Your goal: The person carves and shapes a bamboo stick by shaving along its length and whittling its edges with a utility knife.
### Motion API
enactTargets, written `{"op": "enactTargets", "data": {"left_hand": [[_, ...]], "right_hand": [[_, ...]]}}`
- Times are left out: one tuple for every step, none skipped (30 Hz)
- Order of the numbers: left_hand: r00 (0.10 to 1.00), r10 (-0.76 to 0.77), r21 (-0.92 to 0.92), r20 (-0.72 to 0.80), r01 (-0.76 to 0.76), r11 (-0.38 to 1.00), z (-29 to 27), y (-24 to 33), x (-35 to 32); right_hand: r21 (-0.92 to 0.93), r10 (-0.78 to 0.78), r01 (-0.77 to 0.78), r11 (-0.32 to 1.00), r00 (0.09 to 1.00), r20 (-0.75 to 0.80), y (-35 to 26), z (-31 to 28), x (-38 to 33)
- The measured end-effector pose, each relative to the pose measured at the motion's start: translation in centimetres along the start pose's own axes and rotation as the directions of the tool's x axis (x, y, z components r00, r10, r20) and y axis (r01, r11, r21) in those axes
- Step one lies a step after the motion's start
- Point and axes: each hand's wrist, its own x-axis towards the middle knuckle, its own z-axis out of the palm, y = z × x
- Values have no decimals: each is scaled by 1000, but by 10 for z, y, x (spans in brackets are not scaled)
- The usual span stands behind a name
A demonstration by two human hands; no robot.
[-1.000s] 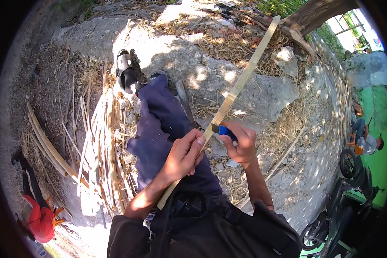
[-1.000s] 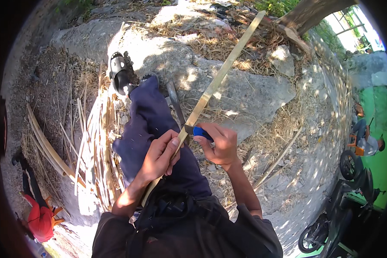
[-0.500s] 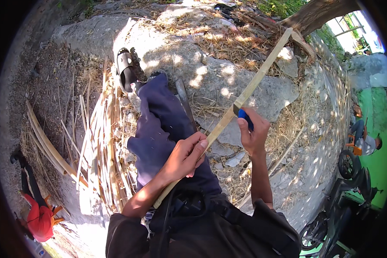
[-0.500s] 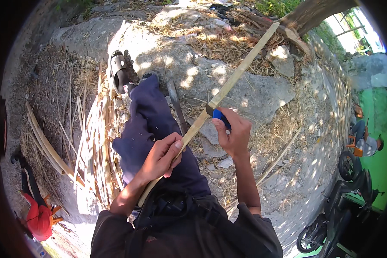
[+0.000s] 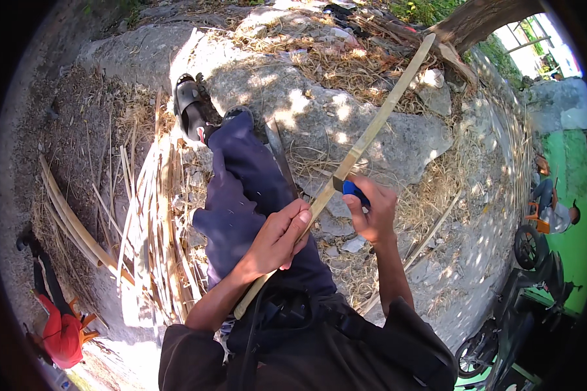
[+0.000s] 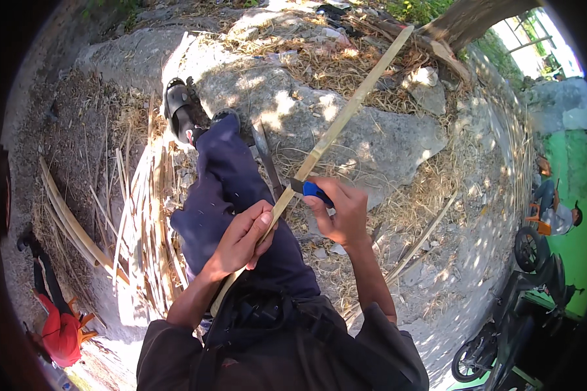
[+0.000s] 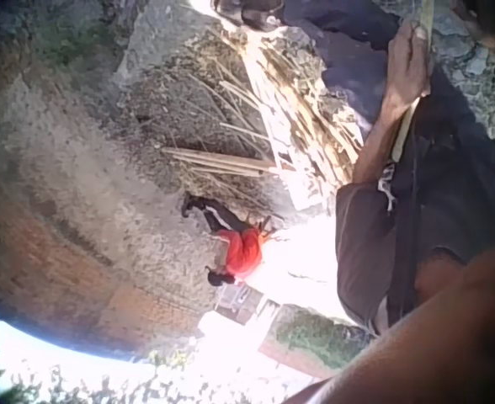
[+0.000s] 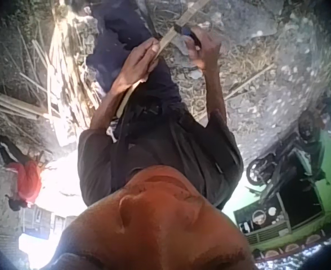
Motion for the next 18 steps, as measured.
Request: {"op": "enactTargets", "data": {"left_hand": [[1000,-12,-34,-2,12,999,0,1,0],[1000,-24,-68,-4,24,997,0,2,0],[1000,-25,-67,-9,24,997,0,1,-1],[999,-28,-59,-14,28,998,1,0,0],[999,-32,-51,-20,31,998,1,-1,-1],[999,-31,-51,-14,30,998,1,-1,0],[1000,-28,-37,-11,27,999,2,0,0],[1000,-25,-24,-8,24,999,2,1,0],[1000,-23,-22,-5,23,999,2,1,0],[1000,-21,-22,-14,21,1000,2,1,0],[1000,-20,-22,-22,19,1000,2,1,0],[1000,-19,-21,-24,18,1000,2,1,1],[999,-17,-24,-30,16,1000,2,1,1],[999,-14,-26,-35,13,1000,2,1,2],[999,-13,-25,-40,12,1000,2,2,2],[999,-20,-5,-50,20,1000,3,4,2],[998,-27,16,-60,28,999,3,5,1],[998,-23,17,-62,24,1000,2,4,0]], "right_hand": [[0,0,0,1000,1000,0,-2,2,-2],[2,9,-9,1000,999,35,-3,3,-5],[9,17,-17,1000,997,72,-4,4,-6],[14,15,-16,1000,997,75,-3,5,-5],[-1,48,-48,999,999,0,-1,6,-2],[-24,82,-84,996,993,-80,1,4,1],[-28,82,-85,996,993,-84,4,3,4],[-46,41,-45,998,994,-102,7,2,6],[-63,-2,-5,998,993,-120,11,1,8],[-65,-3,-5,998,992,-123,14,0,10],[-58,30,-37,998,992,-125,18,-1,12],[-47,62,-68,997,990,-124,22,-1,14],[-46,60,-66,997,990,-124,27,2,16],[-60,-5,-5,998,988,-156,33,5,17],[-74,-70,57,996,980,-187,36,8,19],[-71,-73,60,996,980,-188,37,7,22],[-91,48,-66,994,981,-189,40,3,24],[-112,167,-191,975,967,-194,44,-3,27]]}}
